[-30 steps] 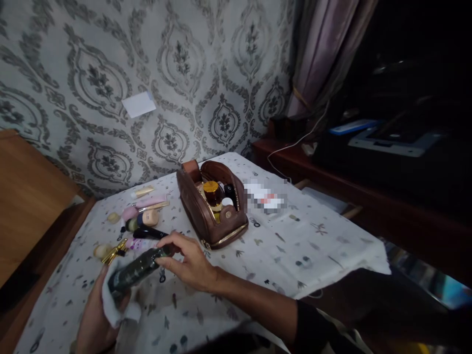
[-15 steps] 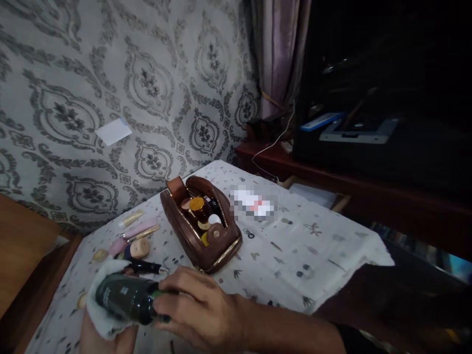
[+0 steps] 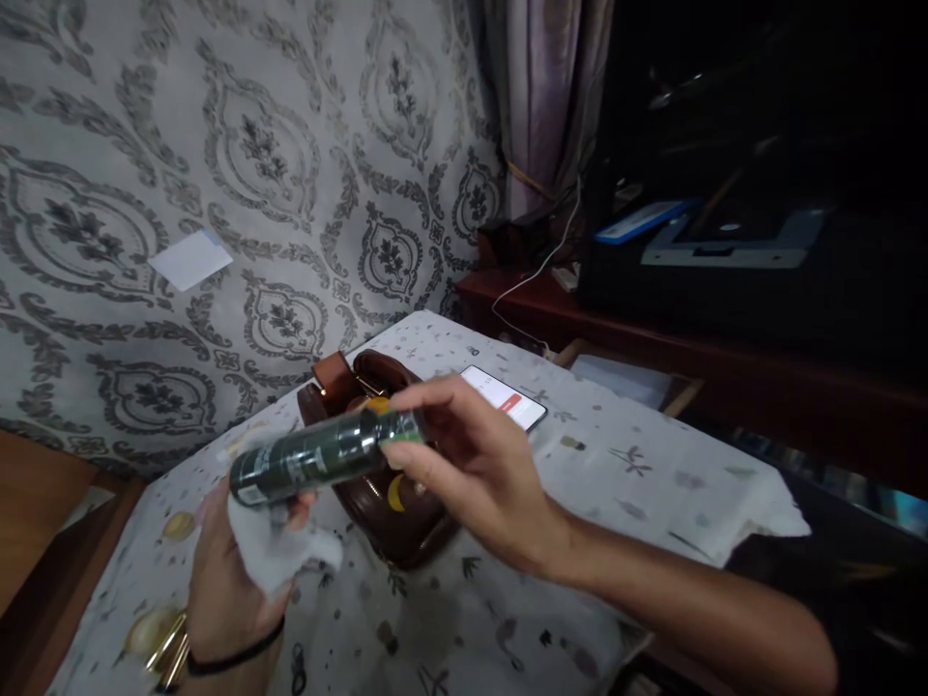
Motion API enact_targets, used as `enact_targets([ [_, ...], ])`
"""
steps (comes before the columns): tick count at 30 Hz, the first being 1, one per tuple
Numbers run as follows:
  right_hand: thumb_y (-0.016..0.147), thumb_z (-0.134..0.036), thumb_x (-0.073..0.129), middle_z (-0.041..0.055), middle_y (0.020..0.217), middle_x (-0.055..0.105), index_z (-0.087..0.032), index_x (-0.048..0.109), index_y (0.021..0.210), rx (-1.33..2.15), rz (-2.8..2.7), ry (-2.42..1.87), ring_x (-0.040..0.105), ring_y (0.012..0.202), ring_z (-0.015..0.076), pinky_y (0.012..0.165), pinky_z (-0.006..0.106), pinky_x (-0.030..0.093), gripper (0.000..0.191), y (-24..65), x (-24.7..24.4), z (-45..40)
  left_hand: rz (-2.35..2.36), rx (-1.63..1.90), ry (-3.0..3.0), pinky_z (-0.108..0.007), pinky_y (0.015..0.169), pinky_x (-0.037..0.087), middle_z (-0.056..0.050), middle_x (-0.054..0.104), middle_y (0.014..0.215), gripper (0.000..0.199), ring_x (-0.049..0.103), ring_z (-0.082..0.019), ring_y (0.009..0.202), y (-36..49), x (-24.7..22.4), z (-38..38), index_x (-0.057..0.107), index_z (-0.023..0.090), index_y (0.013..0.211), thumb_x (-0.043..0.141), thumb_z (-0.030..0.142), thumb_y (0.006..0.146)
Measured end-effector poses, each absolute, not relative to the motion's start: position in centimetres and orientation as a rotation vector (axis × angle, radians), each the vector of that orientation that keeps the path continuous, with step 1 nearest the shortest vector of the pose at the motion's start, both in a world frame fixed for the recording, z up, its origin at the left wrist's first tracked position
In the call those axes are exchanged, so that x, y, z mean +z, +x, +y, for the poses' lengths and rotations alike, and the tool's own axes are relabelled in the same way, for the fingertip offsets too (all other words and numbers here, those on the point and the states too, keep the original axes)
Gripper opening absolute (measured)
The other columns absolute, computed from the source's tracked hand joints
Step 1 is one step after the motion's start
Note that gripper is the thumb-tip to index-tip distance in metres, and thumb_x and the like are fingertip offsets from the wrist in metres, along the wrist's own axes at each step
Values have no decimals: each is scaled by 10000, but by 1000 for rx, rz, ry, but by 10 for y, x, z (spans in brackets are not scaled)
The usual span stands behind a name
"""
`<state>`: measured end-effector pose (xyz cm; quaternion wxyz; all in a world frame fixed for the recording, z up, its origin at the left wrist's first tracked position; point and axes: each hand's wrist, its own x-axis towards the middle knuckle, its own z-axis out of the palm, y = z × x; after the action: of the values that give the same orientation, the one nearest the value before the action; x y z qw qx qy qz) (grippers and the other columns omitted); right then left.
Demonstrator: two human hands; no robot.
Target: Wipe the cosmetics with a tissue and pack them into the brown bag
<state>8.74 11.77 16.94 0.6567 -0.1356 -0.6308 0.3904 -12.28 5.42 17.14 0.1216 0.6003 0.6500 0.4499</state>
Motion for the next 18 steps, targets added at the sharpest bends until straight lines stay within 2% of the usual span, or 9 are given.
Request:
enact_targets([
  [1, 887, -212, 678, 9, 866, 627, -209, 607, 1017, 912, -1415, -309, 613, 727, 120, 630, 227, 545, 148, 89, 175, 124, 1847, 1381, 1673, -301, 473, 503, -8, 662, 700, 342, 551, -153, 519, -117, 181, 60, 589, 272, 1090, 408, 522, 943],
  [2, 885, -206, 678, 0, 856, 620, -208, 606, 1007, 935, -1411, -304, 610, 719, 113, 629, 222, 542, 142, 91, 180, 130, 1737, 1502, 1470, -279, 425, 460, -2, 627, 626, 328, 514, -141, 467, -111, 190, 66, 603, 244, 985, 469, 528, 891],
  [4, 888, -207, 671, -16, 838, 608, -203, 604, 993, 961, -1420, -301, 601, 697, 98, 619, 211, 533, 125, 94, 190, 141, 1612, 1585, 1228, -224, 368, 375, 25, 608, 579, 246, 461, -107, 407, -102, 204, 76, 585, 235, 880, 615, 456, 775],
  [6, 891, -219, 665, -29, 831, 602, -198, 604, 988, 965, -1450, -316, 594, 681, 84, 605, 195, 520, 116, 98, 197, 150, 1575, 1591, 1153, -193, 343, 307, 41, 625, 587, 252, 425, -85, 371, -100, 210, 82, 575, 238, 891, 672, 385, 711],
  [10, 892, -293, 667, -43, 820, 602, -189, 618, 970, 904, -1522, -332, 605, 705, 79, 623, 187, 523, 139, 101, 203, 164, 1723, 1417, 1327, -206, 356, 290, 62, 583, 562, 329, 410, -104, 380, -116, 204, 92, 586, 236, 1046, 642, 380, 756],
  [13, 882, -349, 679, -44, 808, 609, -186, 631, 961, 831, -1564, -335, 604, 712, 85, 629, 196, 523, 188, 102, 204, 171, 1889, 1191, 1808, -253, 442, 349, 46, 518, 539, 164, 434, -144, 460, -132, 196, 99, 602, 223, 814, 549, 377, 835],
  [15, 870, -346, 696, -43, 801, 609, -183, 642, 960, 788, -1587, -352, 603, 726, 91, 637, 202, 516, 194, 102, 204, 174, 1963, 1037, 2126, -285, 540, 388, 18, 532, 574, 231, 490, -179, 553, -139, 193, 101, 546, 229, 665, 488, 341, 859],
  [18, 855, -334, 715, -40, 800, 603, -178, 655, 949, 754, -1601, -369, 608, 772, 107, 659, 213, 506, 191, 101, 203, 178, 2020, 785, 2369, -315, 628, 395, -13, 585, 653, 245, 561, -219, 662, -141, 191, 101, 548, 238, 685, 399, 285, 873],
])
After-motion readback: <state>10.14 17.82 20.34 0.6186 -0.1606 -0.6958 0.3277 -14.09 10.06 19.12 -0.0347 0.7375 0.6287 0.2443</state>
